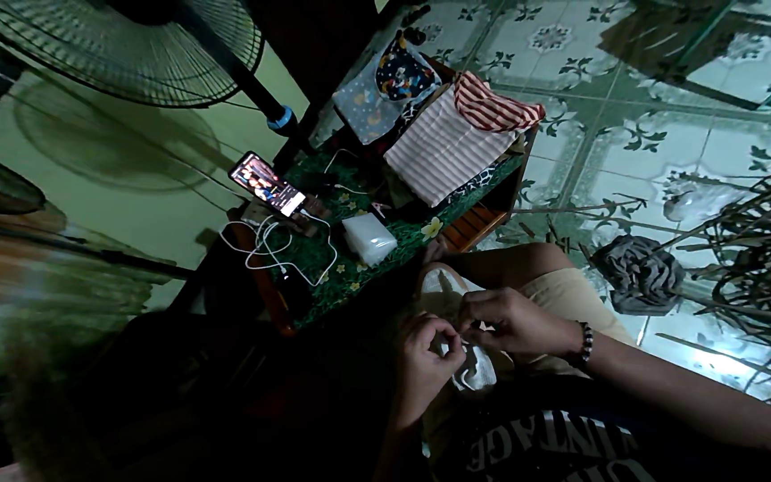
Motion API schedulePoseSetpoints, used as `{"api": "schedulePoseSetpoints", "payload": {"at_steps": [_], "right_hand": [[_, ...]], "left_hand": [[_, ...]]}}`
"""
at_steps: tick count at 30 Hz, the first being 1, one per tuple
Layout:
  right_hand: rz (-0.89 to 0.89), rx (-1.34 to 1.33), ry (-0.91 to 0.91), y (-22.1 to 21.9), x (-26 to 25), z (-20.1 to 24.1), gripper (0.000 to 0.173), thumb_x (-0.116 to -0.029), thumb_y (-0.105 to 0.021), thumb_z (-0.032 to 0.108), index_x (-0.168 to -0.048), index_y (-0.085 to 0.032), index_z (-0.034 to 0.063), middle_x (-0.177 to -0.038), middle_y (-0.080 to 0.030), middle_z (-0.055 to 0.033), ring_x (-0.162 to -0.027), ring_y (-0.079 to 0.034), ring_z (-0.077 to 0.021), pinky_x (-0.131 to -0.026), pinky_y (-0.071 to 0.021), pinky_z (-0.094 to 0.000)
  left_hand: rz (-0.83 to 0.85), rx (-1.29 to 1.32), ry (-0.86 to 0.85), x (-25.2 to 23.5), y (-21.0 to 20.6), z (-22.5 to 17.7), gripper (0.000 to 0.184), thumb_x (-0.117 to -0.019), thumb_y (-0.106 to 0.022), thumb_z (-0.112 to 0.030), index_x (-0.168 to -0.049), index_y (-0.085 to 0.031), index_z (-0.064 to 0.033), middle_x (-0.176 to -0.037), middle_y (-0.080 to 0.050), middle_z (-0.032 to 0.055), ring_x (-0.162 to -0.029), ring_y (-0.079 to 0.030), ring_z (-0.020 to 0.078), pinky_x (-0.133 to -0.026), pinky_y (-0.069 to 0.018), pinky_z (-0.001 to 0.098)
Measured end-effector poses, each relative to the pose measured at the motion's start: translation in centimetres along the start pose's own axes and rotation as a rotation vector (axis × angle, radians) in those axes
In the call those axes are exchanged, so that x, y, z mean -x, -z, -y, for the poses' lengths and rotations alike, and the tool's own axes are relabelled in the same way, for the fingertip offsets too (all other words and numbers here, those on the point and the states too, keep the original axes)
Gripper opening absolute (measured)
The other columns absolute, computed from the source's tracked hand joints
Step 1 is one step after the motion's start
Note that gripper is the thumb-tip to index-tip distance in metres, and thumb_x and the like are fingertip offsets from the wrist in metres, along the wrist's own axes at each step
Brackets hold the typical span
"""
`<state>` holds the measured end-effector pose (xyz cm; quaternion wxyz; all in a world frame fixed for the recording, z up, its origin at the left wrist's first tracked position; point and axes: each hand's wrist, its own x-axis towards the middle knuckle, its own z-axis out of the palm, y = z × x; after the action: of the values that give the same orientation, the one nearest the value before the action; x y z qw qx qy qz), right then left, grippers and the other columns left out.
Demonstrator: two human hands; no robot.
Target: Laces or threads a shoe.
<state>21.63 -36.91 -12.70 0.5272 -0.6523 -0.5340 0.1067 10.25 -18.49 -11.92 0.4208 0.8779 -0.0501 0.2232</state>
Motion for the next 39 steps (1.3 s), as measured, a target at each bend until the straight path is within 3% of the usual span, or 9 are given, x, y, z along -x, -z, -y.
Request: {"api": "schedulePoseSetpoints", "payload": {"at_steps": [4, 10, 15, 19, 22, 26, 31, 34, 39], "right_hand": [[0.039, 0.072, 0.012, -0.1, -0.1, 0.0, 0.01, -0.096, -0.066, 0.014, -0.097, -0.07, 0.0048, -0.095, -0.068, -0.0091, -0.081, -0.066, -0.0159, -0.073, -0.0574, -0.033], [0.042, 0.153, 0.037, -0.5, -0.5, 0.3, 0.009, -0.0905, -0.068, 0.014, -0.091, -0.067, 0.0045, -0.088, -0.065, -0.0106, -0.074, -0.064, -0.0208, -0.065, -0.0552, -0.0386], [-0.042, 0.141, 0.084, -1.4, -0.3, -0.1, 0.011, -0.0903, -0.067, 0.015, -0.089, -0.065, 0.0044, -0.084, -0.064, -0.0109, -0.071, -0.063, -0.0205, -0.062, -0.0543, -0.0379], [-0.12, -0.095, -0.003, -2.1, 0.0, -0.5, 0.014, -0.0913, -0.066, 0.013, -0.085, -0.065, 0.0, -0.086, -0.063, -0.0121, -0.077, -0.06, -0.015, -0.068, -0.052, -0.0288], [-0.159, -0.217, -0.08, -2.3, 0.1, -0.7, 0.01, -0.0884, -0.066, 0.008, -0.087, -0.064, -0.0017, -0.088, -0.063, -0.0114, -0.08, -0.059, -0.0113, -0.071, -0.0506, -0.0243], [-0.092, -0.071, -0.103, -1.4, 0.3, -0.5, 0.013, -0.0916, -0.066, 0.014, -0.094, -0.069, 0.0016, -0.092, -0.066, -0.0105, -0.081, -0.063, -0.0137, -0.071, -0.0546, -0.0295], [-0.022, 0.179, -0.037, -0.7, 0.0, 0.2, 0.015, -0.0924, -0.066, 0.02, -0.093, -0.068, 0.006, -0.087, -0.068, -0.0084, -0.074, -0.065, -0.0189, -0.064, -0.0559, -0.0391], [0.008, 0.328, -0.004, -0.7, -0.3, 1.1, 0.016, -0.0895, -0.069, 0.02, -0.098, -0.07, 0.0068, -0.089, -0.07, -0.0096, -0.073, -0.069, -0.0242, -0.061, -0.0571, -0.0449], [-0.035, 0.421, 0.038, -1.3, -0.4, 1.3, 0.018, -0.0866, -0.071, 0.02, -0.097, -0.069, 0.0051, -0.09, -0.071, -0.0116, -0.07, -0.069, -0.0269, -0.056, -0.0562, -0.0455]], "left_hand": [[0.012, 0.004, 0.053, 0.3, 0.0, 0.1, 0.006, -0.0778, -0.074, -0.01, -0.082, -0.069, -0.0107, -0.083, -0.071, -0.0022, -0.086, -0.067, 0.009, -0.097, -0.0505, 0.0371], [0.026, 0.089, 0.15, 0.7, -0.3, 0.2, 0.005, -0.0784, -0.072, -0.011, -0.082, -0.07, -0.0097, -0.085, -0.072, -0.0009, -0.089, -0.067, 0.0114, -0.089, -0.0532, 0.0349], [0.002, 0.269, 0.247, 0.7, -0.5, -0.3, 0.004, -0.0793, -0.07, -0.004, -0.084, -0.068, -0.0047, -0.084, -0.07, 0.001, -0.083, -0.068, 0.0098, -0.08, -0.0579, 0.0288], [-0.012, 0.355, 0.343, 0.6, -0.6, -1.1, 0.004, -0.0817, -0.065, 0.0, -0.085, -0.067, -0.0022, -0.082, -0.068, 0.0003, -0.078, -0.065, 0.0052, -0.07, -0.056, 0.0221], [-0.045, 0.361, 0.356, 0.3, -0.9, -1.5, 0.006, -0.0813, -0.065, 0.002, -0.085, -0.068, -0.0018, -0.081, -0.068, 0.0004, -0.077, -0.065, 0.005, -0.071, -0.0558, 0.0215], [-0.059, 0.176, 0.276, 0.3, -0.8, -1.6, 0.006, -0.0781, -0.069, -0.001, -0.084, -0.069, -0.004, -0.082, -0.069, 0.0005, -0.081, -0.067, 0.0063, -0.076, -0.0574, 0.024], [-0.03, -0.032, 0.262, 0.4, -0.9, -1.7, 0.004, -0.0774, -0.072, -0.011, -0.08, -0.069, -0.0127, -0.079, -0.069, -0.0048, -0.082, -0.065, 0.0073, -0.088, -0.051, 0.0378], [-0.013, -0.073, 0.304, 0.3, -0.9, -2.0, 0.007, -0.0761, -0.073, -0.014, -0.078, -0.067, -0.0116, -0.076, -0.066, -0.0034, -0.079, -0.064, 0.0086, -0.087, -0.0495, 0.039], [-0.009, -0.057, 0.38, 0.2, -0.8, -2.2, 0.009, -0.0755, -0.075, -0.015, -0.079, -0.069, -0.0094, -0.077, -0.068, -0.0019, -0.078, -0.065, 0.0089, -0.082, -0.0534, 0.036]]}}
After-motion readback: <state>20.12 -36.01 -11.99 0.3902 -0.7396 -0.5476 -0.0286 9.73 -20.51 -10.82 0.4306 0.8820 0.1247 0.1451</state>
